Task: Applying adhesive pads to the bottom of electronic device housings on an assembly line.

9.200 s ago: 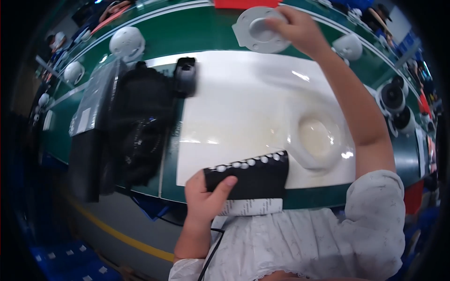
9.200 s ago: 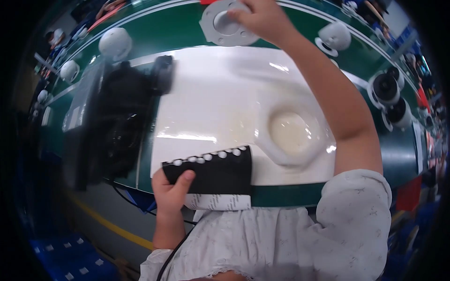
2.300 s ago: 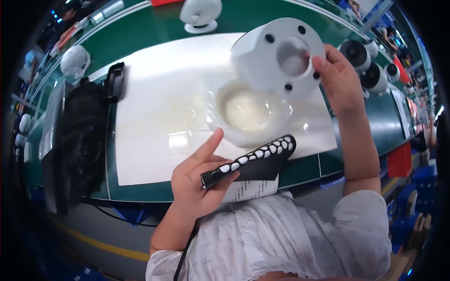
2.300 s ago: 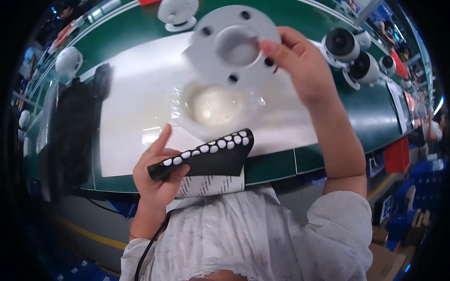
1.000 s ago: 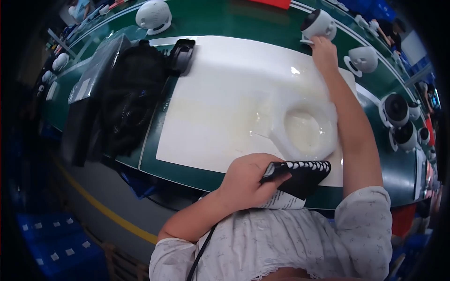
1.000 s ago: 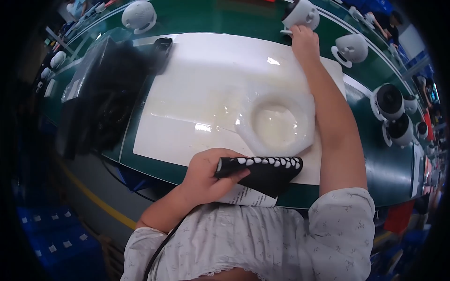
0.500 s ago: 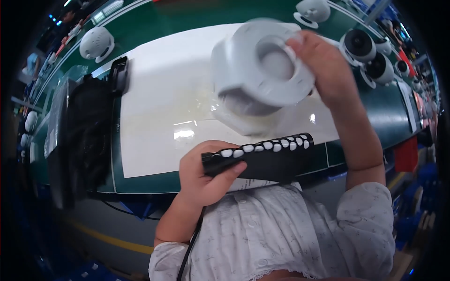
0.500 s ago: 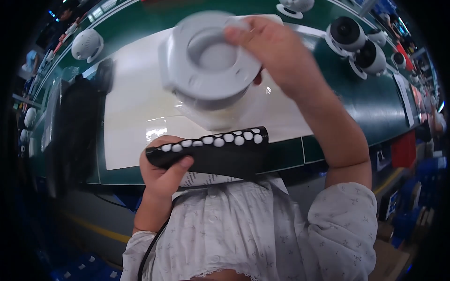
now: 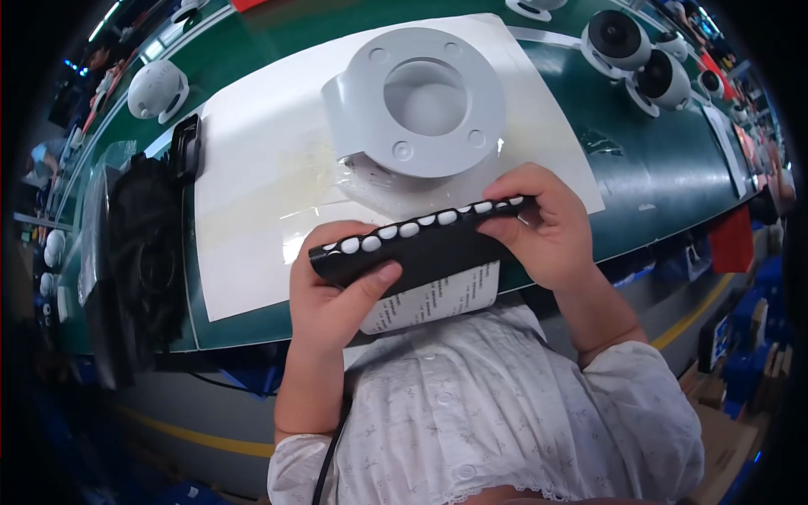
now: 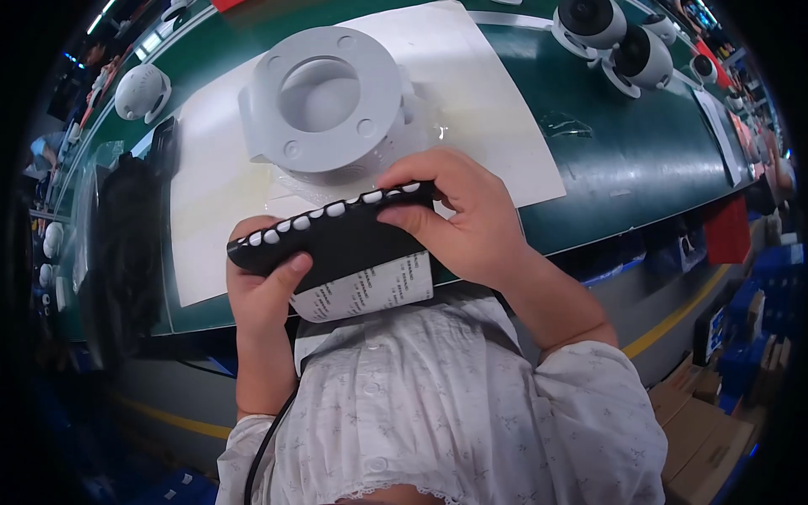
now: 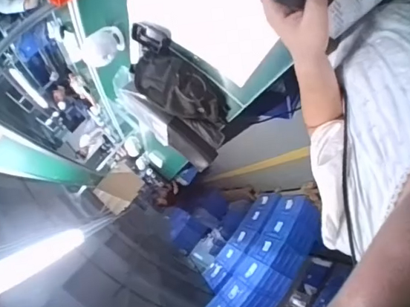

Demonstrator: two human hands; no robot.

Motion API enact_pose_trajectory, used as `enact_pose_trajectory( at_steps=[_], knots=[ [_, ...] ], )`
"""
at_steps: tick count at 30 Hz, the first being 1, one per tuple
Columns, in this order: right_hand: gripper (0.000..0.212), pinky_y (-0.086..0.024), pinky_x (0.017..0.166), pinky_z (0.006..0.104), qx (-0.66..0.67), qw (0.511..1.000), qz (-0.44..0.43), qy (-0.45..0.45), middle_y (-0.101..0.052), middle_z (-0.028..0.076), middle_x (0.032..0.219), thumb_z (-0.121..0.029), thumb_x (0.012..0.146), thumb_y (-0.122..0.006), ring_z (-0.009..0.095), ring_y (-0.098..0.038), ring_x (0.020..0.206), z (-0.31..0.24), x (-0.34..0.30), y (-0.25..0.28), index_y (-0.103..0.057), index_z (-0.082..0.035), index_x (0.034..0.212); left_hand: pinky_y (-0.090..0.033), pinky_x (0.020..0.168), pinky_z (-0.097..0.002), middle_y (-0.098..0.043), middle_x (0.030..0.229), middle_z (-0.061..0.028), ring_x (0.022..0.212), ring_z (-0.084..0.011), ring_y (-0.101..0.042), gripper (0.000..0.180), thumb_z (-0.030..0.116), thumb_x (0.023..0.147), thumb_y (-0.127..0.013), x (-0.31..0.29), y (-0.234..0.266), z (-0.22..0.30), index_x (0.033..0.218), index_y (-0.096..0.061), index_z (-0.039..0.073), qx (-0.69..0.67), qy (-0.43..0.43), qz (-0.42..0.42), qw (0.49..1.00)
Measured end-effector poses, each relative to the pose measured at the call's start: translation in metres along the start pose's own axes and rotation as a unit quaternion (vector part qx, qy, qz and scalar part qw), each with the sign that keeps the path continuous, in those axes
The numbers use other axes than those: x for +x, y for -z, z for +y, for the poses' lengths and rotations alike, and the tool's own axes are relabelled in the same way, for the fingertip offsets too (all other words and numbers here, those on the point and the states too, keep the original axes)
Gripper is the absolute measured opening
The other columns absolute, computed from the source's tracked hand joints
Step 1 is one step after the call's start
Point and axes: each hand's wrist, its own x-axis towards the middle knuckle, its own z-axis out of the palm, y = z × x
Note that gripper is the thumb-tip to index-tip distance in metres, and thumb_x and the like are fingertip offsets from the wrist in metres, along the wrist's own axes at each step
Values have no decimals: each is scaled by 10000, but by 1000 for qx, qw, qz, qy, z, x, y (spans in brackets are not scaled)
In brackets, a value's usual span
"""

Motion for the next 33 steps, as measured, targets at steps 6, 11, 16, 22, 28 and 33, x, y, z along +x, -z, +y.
enact_pose_trajectory(
  at_steps=[6,11,16,22,28,33],
  knots=[
    [228,-416,731,242,88,973,-54,-207,-529,78,943,-55,711,-678,132,-514,867,-7,-2,10,-567,-4,903,-383,537,-183,-550,691,-19,614,-58,-488,195,-50,686,-668,-3,6,-7,838,-549,-26,19,-10,6,1000],
    [243,-433,714,273,-119,988,37,95,-568,66,934,-69,643,-709,187,-533,863,6,5,9,-602,-43,859,-338,492,-176,-512,613,14,550,-42,-435,118,-33,698,-664,-2,7,-6,750,-560,-16,91,-32,2,995],
    [270,-401,759,325,-248,930,51,266,-565,18,946,-27,591,-707,204,-521,893,0,4,1,-614,-104,833,-315,474,-176,-509,585,13,532,-34,-419,107,-31,688,-666,-4,2,-9,709,-562,-17,100,-37,32,994],
    [350,-376,680,298,-217,932,47,288,-559,0,824,9,613,-674,192,-523,792,5,5,-13,-592,-108,932,-328,460,-173,-516,567,12,506,-32,-422,88,-38,688,-651,-2,3,-12,723,-571,-22,147,-56,16,987],
    [413,-435,606,333,-139,929,-104,326,-577,78,796,137,635,-577,226,-568,687,-11,11,-18,-454,-76,967,-333,456,-172,-520,558,16,504,-30,-423,92,-32,694,-651,-1,1,-8,727,-566,-26,146,-60,16,987],
    [683,-445,628,233,-110,954,-51,275,-523,81,850,131,711,-558,156,-538,749,-21,44,5,-248,-68,1286,-419,580,-223,-563,886,-135,641,-133,-531,178,-54,627,-666,6,7,-8,759,-556,-8,272,-246,11,930]
  ],
)
